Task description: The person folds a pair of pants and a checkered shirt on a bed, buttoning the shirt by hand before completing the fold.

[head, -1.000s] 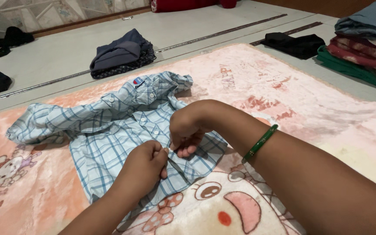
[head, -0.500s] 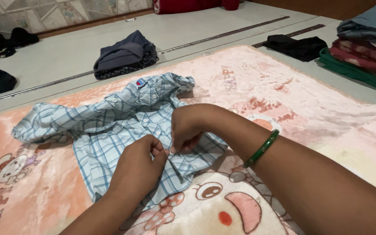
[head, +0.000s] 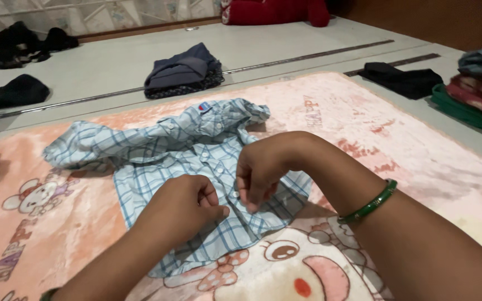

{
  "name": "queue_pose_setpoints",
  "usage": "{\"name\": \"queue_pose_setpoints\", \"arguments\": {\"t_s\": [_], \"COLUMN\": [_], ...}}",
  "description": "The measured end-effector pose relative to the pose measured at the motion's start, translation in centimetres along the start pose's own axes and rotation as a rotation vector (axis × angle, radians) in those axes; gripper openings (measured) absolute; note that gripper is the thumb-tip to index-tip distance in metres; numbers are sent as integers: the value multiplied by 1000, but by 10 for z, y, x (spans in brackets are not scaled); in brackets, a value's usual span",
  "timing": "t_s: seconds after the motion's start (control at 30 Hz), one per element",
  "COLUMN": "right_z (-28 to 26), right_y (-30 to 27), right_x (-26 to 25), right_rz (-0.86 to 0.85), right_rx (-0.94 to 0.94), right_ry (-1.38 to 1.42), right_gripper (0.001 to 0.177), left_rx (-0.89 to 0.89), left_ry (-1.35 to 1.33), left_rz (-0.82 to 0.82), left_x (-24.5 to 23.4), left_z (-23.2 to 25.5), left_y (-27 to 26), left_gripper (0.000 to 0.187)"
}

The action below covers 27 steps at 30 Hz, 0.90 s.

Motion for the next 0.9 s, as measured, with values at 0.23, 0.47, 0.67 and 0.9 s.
{"name": "queue_pose_setpoints", "arguments": {"t_s": [0.23,0.47,0.67,0.9], "right_z": [-6,-14,-17,-20], "right_y": [-4,-7,-9,-12], "right_x": [6,12,10,13], "right_rz": [-89,-88,-37,-27], "right_rx": [-62,-58,-55,-21], "right_ry": [-21,-88,-173,-214], "right_gripper": [35,41,44,47], "left_rx": [134,55,320,391], "left_ry": [-46,207,182,258], "left_rz": [-221,-445,-190,55], "left_x": [-48,-62,-47,-66], "left_z": [-34,-54,-57,-51], "left_y": [11,-11,-44,-92], "left_gripper": [31,46,31,19]}}
Point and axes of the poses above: each hand's wrist, its own y-axis towards the middle knuckle, its own x-axis out of the palm, z = x × y, the point moved 5 cm from there along y, towards the middle knuckle, and after that the axes turned 6 degrees about x, right-handed, at the moved point
